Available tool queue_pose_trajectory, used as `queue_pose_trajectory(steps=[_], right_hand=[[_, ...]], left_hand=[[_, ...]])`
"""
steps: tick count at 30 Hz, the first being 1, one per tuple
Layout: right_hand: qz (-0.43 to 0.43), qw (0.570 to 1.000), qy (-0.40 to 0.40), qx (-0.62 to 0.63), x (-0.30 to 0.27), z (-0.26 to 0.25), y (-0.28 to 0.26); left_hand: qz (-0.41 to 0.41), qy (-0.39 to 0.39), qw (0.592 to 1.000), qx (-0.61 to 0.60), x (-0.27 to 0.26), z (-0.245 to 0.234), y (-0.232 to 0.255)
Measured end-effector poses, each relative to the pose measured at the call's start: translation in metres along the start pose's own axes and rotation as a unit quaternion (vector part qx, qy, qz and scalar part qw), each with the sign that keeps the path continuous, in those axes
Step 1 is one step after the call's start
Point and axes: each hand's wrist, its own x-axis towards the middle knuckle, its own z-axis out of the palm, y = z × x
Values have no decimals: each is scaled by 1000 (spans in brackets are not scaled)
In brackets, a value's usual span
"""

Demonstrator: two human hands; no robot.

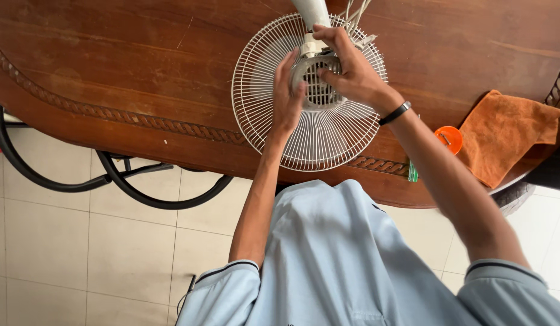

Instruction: The person assembles a white electric fan on a wooden table. They attach the front grille, install the fan blades, secure the blades with a cap, and then attach the rear motor housing, completing the assembly.

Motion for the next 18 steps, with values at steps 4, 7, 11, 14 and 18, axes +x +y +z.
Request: queue_pose_trajectory(steps=[4,7,11,14,18], right_hand=[[-31,969,67,235,-7,-8,35],[102,917,240,303,-12,-14,69],[333,886,210,244,-32,1,98],[360,868,158,302,-47,19,102],[329,883,130,308,-55,20,98]], left_hand=[[-11,-46,998,48,11,5,19],[-10,-62,997,50,15,1,19],[-24,-84,992,89,15,-8,22],[-65,-113,987,89,15,-9,27],[-27,-123,989,81,7,-5,34]])
